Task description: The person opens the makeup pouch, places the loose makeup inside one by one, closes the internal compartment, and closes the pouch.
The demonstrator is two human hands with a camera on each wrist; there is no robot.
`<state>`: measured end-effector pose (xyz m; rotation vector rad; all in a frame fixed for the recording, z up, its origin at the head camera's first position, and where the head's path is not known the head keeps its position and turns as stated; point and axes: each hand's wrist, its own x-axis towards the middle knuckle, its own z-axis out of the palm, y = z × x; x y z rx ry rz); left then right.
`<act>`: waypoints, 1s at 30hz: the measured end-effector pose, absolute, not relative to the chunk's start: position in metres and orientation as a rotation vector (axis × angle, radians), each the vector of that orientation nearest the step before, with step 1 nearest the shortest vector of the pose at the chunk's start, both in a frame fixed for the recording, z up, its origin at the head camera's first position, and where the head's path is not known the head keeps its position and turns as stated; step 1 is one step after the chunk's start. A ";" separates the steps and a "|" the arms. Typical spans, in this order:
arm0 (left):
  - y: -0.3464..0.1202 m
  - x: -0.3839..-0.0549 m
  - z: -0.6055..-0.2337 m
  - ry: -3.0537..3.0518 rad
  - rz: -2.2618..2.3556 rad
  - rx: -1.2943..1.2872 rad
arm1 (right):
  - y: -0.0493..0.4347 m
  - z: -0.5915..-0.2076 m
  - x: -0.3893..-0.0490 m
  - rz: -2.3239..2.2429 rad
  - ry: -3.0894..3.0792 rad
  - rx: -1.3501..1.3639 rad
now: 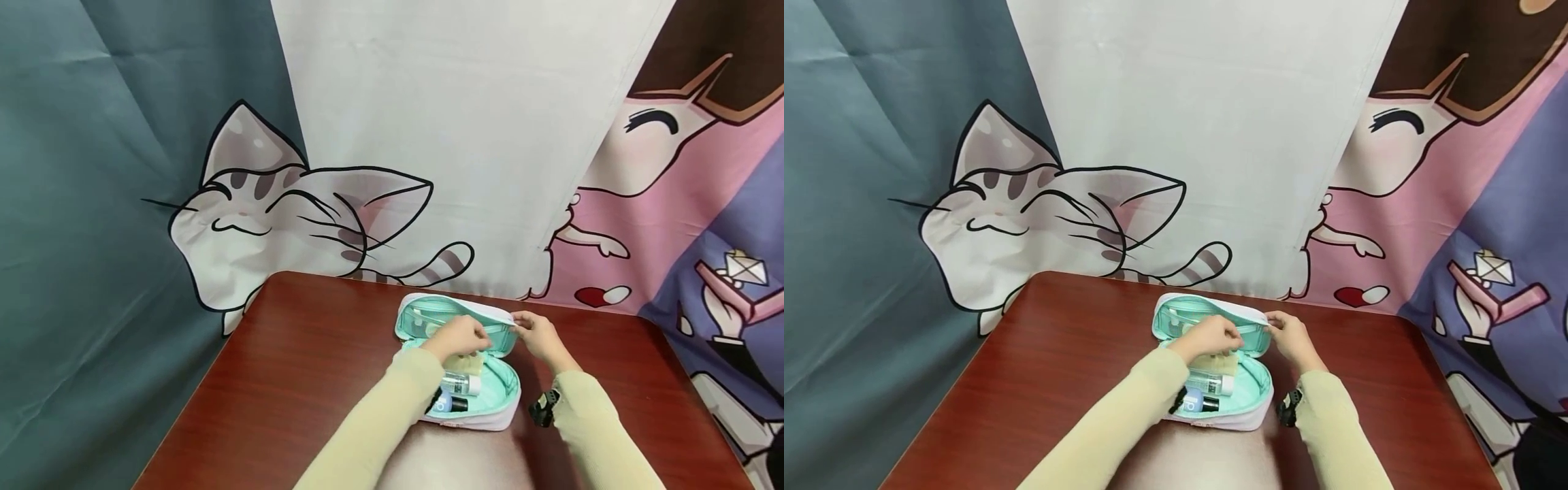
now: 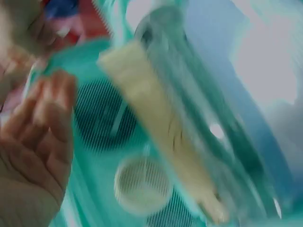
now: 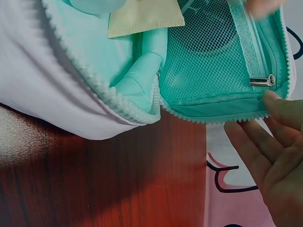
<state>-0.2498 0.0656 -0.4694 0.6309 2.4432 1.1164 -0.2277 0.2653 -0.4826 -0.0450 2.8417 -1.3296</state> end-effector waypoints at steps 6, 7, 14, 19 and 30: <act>0.104 -0.250 -0.482 2.634 1.096 0.254 | 0.258 -0.487 -0.232 -1.373 2.821 -0.040; 0.108 -0.250 -0.483 2.710 1.052 0.227 | 0.257 -0.487 -0.233 -1.376 2.821 -0.043; 0.121 -0.248 -0.493 2.889 1.049 0.134 | 0.259 -0.489 -0.232 -1.389 2.782 -0.064; 0.127 -0.249 -0.498 2.922 1.084 0.187 | 0.266 -0.487 -0.231 -1.397 2.780 -0.070; 0.101 -0.253 -0.484 2.755 1.049 0.372 | 0.267 -0.487 -0.230 -1.323 2.866 -0.047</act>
